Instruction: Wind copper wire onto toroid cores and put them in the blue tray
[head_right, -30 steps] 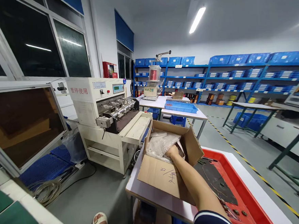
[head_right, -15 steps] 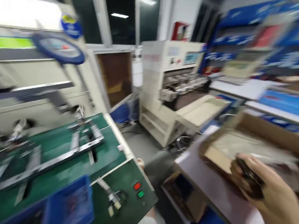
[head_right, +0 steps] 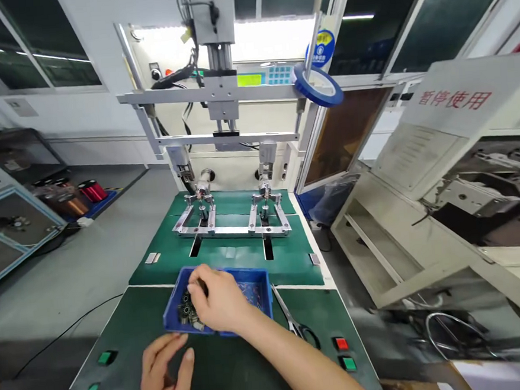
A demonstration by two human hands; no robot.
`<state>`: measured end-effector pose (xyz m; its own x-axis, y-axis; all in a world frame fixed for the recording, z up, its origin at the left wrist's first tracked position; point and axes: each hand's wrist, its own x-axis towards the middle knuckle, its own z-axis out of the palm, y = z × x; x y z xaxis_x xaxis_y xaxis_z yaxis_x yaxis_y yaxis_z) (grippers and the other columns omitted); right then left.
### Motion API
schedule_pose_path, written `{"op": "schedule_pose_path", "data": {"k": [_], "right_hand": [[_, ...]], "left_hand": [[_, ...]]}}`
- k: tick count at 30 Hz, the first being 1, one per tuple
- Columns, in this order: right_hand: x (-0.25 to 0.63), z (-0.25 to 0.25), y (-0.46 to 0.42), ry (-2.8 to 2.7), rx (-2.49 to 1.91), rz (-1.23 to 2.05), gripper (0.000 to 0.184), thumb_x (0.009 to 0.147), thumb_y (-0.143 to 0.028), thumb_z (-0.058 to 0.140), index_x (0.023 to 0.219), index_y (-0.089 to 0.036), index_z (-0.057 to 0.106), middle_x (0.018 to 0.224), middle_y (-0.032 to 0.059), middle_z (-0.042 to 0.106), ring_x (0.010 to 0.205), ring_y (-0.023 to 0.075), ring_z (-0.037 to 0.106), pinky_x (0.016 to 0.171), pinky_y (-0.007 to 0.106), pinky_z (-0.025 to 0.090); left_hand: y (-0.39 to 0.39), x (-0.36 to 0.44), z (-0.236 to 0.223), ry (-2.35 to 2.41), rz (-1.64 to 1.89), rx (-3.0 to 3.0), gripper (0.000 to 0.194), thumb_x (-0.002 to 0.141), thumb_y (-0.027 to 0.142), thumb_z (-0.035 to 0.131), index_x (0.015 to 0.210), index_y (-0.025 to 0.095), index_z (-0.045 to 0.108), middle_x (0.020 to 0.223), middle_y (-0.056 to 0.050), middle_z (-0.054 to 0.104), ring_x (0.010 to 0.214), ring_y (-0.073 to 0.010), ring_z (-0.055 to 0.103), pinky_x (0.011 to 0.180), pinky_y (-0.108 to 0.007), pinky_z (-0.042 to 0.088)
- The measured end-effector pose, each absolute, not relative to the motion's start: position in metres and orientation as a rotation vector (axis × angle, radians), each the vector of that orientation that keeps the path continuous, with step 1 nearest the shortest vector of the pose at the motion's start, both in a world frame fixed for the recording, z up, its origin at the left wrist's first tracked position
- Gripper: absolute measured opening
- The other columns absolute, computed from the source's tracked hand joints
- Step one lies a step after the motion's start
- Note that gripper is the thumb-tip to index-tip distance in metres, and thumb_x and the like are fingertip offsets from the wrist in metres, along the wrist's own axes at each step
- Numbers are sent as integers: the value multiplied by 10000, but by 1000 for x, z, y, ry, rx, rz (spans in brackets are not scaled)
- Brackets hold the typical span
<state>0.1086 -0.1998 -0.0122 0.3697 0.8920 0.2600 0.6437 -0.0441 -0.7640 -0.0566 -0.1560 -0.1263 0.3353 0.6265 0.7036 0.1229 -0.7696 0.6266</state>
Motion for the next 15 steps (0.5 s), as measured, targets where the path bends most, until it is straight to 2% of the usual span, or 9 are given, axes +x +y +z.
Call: {"op": "schedule_pose_path", "data": {"k": [4, 7, 10, 15], "right_hand": [[106, -39, -152, -1501, -1830, 374, 60, 858, -190, 490, 867, -207, 547, 777, 16, 585, 719, 172, 549, 699, 294, 418], [112, -45, -145, -1556, -1851, 407, 96, 845, -155, 517, 775, -192, 572, 758, 25, 615, 727, 169, 565, 709, 289, 431], [122, -32, -156, -1496, -1840, 384, 170, 896, -173, 471, 784, -185, 599, 811, 40, 667, 792, 167, 598, 757, 292, 448], [141, -1, -221, -1284, -1865, 266, 171, 918, -246, 472, 858, -185, 620, 868, 51, 686, 809, 164, 621, 753, 295, 477]], "left_hand": [[-127, -60, -139, 950, 1285, 2059, 343, 873, 393, 590, 1154, 197, 613, 1165, -131, 546, 1105, -285, 539, 859, -407, 502], [-123, -58, -147, 965, 1186, 2001, 399, 883, 430, 572, 1204, 194, 565, 1218, -143, 512, 1135, -299, 520, 880, -438, 488], [-125, -57, -149, 954, 1161, 1978, 383, 896, 429, 554, 1203, 200, 553, 1232, -147, 501, 1157, -313, 510, 887, -473, 470], [-124, -59, -142, 955, 1200, 1988, 425, 874, 480, 574, 1187, 193, 568, 1217, -137, 526, 1169, -325, 518, 981, -530, 447]]}}
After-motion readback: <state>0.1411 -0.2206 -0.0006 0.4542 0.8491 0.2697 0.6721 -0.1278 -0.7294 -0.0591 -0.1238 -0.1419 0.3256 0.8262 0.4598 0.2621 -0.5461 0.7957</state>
